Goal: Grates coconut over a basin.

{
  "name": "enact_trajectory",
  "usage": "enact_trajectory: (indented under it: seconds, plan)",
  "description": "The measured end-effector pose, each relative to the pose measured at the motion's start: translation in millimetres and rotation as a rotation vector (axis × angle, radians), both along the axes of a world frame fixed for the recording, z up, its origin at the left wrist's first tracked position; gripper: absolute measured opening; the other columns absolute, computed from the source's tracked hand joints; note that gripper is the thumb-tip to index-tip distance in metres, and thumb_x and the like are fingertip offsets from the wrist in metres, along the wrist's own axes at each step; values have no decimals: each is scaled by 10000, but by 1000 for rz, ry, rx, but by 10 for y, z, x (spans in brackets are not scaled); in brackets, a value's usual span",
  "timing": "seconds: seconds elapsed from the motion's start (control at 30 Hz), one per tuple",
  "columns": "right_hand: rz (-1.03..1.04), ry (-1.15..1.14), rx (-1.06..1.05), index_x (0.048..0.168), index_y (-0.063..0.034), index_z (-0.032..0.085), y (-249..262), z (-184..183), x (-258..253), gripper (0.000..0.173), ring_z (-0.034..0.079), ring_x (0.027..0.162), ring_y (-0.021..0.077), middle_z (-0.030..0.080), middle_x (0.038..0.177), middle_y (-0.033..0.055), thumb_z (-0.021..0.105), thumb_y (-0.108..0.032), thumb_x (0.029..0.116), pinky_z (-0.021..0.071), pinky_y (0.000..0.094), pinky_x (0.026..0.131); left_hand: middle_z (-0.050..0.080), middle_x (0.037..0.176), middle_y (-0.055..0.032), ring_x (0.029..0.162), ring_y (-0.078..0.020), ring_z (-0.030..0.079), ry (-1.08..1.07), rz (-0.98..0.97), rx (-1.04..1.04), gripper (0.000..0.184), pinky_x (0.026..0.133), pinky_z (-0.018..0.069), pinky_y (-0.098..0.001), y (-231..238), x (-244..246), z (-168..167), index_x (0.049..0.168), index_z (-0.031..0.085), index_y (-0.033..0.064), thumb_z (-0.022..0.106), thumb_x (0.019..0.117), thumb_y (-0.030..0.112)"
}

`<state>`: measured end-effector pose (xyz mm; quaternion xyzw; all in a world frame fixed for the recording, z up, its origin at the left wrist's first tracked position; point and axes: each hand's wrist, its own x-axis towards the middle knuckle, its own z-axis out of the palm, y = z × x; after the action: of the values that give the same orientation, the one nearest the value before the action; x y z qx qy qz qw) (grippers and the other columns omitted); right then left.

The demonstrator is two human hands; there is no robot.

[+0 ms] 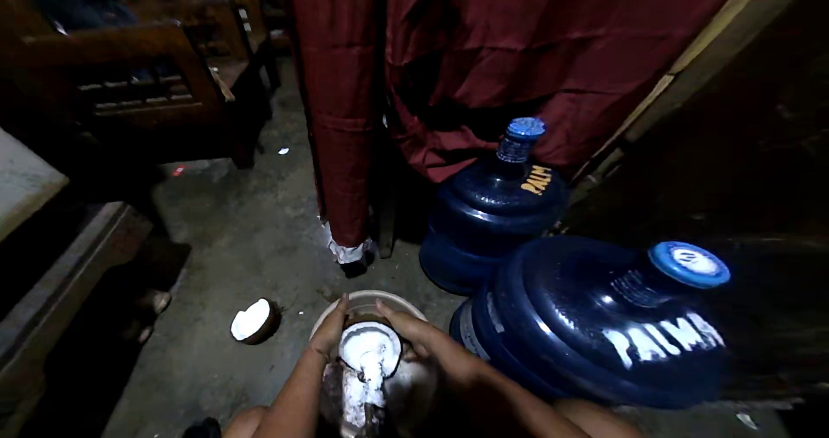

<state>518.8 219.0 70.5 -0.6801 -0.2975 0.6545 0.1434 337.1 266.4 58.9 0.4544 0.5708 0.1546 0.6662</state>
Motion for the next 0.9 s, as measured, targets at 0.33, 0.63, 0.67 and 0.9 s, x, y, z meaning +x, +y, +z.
enact_trajectory:
  seconds: [0.33,0.63,0.67,0.9]
  plan:
    - [-133,-28,607,1366,-61,618,-921,-256,-377,457,659,1152,175,689,1257,107,645,-312,985,534,398,1028,756,1138,1,1080,-89,692,82,-27,538,295,995,549,-360,-919,-124,-52,1130,779,126,548,1036,285]
    - [42,32,319,1405,-59,574,-306,194,-94,557,609,1199,273,613,1349,178,480,-490,1066,509,497,968,687,1227,-132,1166,-223,635,77,-125,230,563,1034,491,-466,-288,64,129,1249,693,70,391,1084,515]
    - [74,35,417,1407,-33,567,-436,251,-75,525,611,1215,249,624,1342,176,503,-425,1063,501,457,1022,686,1248,-100,1178,-192,632,64,-163,298,552,1045,491,-447,-461,25,289,1290,680,98,382,1082,514]
    - [-63,-134,601,1314,-56,652,-826,-315,-324,411,662,1125,216,694,1201,131,593,-315,1000,533,419,1011,755,1042,20,984,-100,693,171,-152,443,366,925,551,-408,-743,-45,-89,1089,786,171,522,1042,421]
